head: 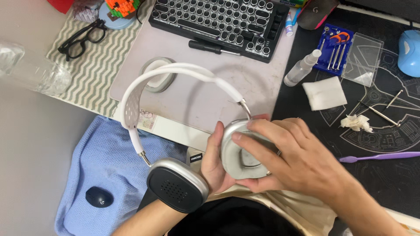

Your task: The person pokes a small tool into a hole on the side of the headphones to release the headband from the ear cup, then pulls the two pieces apart.

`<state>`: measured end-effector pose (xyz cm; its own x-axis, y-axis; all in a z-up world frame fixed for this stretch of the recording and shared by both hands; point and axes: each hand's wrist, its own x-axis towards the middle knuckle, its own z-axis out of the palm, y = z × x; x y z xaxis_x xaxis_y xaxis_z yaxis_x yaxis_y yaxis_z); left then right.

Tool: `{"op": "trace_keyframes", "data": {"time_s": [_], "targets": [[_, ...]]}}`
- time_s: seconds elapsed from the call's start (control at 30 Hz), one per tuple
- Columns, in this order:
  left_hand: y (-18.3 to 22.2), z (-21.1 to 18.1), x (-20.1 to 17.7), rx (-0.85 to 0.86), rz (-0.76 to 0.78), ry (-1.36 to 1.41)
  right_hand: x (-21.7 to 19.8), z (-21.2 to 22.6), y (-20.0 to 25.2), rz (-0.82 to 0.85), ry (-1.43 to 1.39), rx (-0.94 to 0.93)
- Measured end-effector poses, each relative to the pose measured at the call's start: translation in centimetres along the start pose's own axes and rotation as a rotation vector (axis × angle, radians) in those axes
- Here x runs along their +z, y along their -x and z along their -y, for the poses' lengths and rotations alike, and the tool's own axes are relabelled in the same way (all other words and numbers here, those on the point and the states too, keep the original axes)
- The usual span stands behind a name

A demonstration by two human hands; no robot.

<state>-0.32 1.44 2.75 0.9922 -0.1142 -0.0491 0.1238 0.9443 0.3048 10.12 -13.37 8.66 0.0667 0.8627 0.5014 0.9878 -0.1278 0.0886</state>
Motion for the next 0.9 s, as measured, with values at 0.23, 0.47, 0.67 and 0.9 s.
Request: {"op": "trace_keyframes", "data": {"time_s": [0.23, 0.47, 0.67, 0.9], "targets": [[-0.1, 0.2, 0.9, 0.12, -0.022, -0.165, 2.1, 2.5, 0.0, -0.252, 0.079, 0.151], [-0.2, 0.2, 0.5, 0.043, 0.006, 0.01, 0.6, 1.0, 0.0, -0.095, 0.094, 0.029], [-0.7, -0.8, 0.3, 0.038, -0.097, -0.061, 0.5, 0.8, 1.4, -0.084, -0.225, 0.272], [-0.7, -2.2, 0.2, 0.074, 0.006, -0.047, -1.8, 1.1, 2.2, -0.233, -0.369, 0.499]]}}
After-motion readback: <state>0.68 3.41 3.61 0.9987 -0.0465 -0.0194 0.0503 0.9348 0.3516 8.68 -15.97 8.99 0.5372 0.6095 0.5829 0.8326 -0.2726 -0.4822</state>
